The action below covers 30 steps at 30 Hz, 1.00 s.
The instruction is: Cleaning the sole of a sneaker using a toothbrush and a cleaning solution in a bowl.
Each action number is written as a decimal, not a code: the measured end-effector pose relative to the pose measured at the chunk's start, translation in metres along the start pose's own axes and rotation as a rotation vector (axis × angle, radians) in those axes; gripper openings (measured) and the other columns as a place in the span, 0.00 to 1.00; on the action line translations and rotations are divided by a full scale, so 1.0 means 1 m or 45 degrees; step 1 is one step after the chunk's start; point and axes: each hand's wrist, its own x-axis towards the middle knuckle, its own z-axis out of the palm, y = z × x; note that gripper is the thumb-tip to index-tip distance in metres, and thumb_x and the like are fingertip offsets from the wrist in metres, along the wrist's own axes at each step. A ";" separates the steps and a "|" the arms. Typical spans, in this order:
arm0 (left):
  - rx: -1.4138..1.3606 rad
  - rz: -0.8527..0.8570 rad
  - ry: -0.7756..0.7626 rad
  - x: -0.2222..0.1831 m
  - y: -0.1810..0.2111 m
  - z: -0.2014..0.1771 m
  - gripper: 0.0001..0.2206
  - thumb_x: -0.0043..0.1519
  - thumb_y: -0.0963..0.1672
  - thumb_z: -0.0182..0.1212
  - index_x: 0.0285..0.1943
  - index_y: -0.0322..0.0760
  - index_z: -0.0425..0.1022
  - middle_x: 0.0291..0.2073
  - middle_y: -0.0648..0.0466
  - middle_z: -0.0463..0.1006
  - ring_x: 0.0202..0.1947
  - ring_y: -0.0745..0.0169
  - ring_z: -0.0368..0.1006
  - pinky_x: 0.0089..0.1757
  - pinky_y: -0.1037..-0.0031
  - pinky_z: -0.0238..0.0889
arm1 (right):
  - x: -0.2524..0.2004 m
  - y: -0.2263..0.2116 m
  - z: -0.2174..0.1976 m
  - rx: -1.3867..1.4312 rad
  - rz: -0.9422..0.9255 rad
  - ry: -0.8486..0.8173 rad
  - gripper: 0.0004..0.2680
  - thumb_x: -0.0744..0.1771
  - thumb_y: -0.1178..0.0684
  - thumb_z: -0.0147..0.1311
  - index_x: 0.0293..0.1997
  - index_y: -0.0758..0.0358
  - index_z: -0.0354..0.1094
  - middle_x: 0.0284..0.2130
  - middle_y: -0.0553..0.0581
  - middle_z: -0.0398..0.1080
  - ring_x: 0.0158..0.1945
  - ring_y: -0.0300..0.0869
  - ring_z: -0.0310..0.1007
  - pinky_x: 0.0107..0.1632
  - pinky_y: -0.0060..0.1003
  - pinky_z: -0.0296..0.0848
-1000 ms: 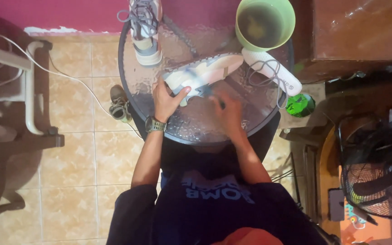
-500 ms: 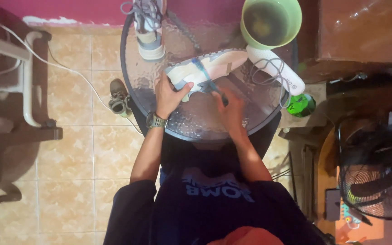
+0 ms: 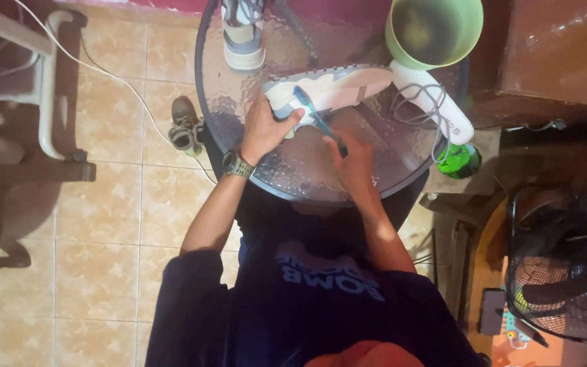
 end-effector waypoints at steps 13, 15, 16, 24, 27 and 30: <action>-0.077 -0.150 -0.055 -0.003 0.028 -0.007 0.39 0.56 0.58 0.71 0.66 0.30 0.61 0.56 0.30 0.73 0.60 0.24 0.65 0.61 0.45 0.53 | 0.006 0.000 -0.013 0.059 0.065 0.190 0.07 0.70 0.53 0.61 0.46 0.66 0.78 0.39 0.66 0.79 0.47 0.59 0.79 0.54 0.50 0.74; -0.102 -0.225 -0.014 0.000 0.043 -0.003 0.37 0.59 0.60 0.67 0.63 0.28 0.63 0.56 0.28 0.72 0.60 0.24 0.64 0.63 0.49 0.49 | -0.006 0.006 0.000 -0.030 0.077 0.065 0.08 0.65 0.50 0.67 0.46 0.55 0.79 0.37 0.55 0.80 0.46 0.50 0.81 0.53 0.46 0.76; -0.098 -0.213 -0.035 0.001 0.046 -0.003 0.37 0.59 0.60 0.67 0.63 0.28 0.63 0.56 0.28 0.72 0.60 0.24 0.64 0.63 0.49 0.49 | 0.000 0.022 -0.009 -0.034 0.094 0.082 0.08 0.65 0.50 0.67 0.46 0.55 0.79 0.37 0.55 0.80 0.46 0.50 0.81 0.53 0.46 0.76; -0.094 -0.433 -0.104 0.008 0.079 -0.014 0.38 0.60 0.60 0.66 0.64 0.24 0.66 0.57 0.26 0.71 0.63 0.25 0.61 0.64 0.48 0.47 | 0.005 0.034 -0.030 0.032 0.218 0.242 0.05 0.69 0.54 0.60 0.45 0.63 0.77 0.33 0.62 0.78 0.39 0.56 0.81 0.46 0.49 0.77; -0.082 -0.432 -0.090 0.010 0.087 -0.021 0.37 0.60 0.59 0.66 0.61 0.22 0.67 0.54 0.23 0.72 0.62 0.22 0.63 0.63 0.47 0.48 | 0.012 0.051 -0.038 0.150 0.273 0.382 0.05 0.72 0.51 0.55 0.45 0.59 0.74 0.28 0.57 0.76 0.30 0.45 0.79 0.39 0.40 0.76; -0.116 -0.442 -0.069 0.012 0.076 -0.015 0.33 0.61 0.58 0.65 0.58 0.23 0.69 0.47 0.28 0.76 0.54 0.32 0.72 0.54 0.49 0.62 | -0.003 0.042 -0.017 0.019 0.137 0.182 0.07 0.68 0.49 0.64 0.46 0.57 0.76 0.33 0.60 0.79 0.40 0.56 0.81 0.44 0.48 0.78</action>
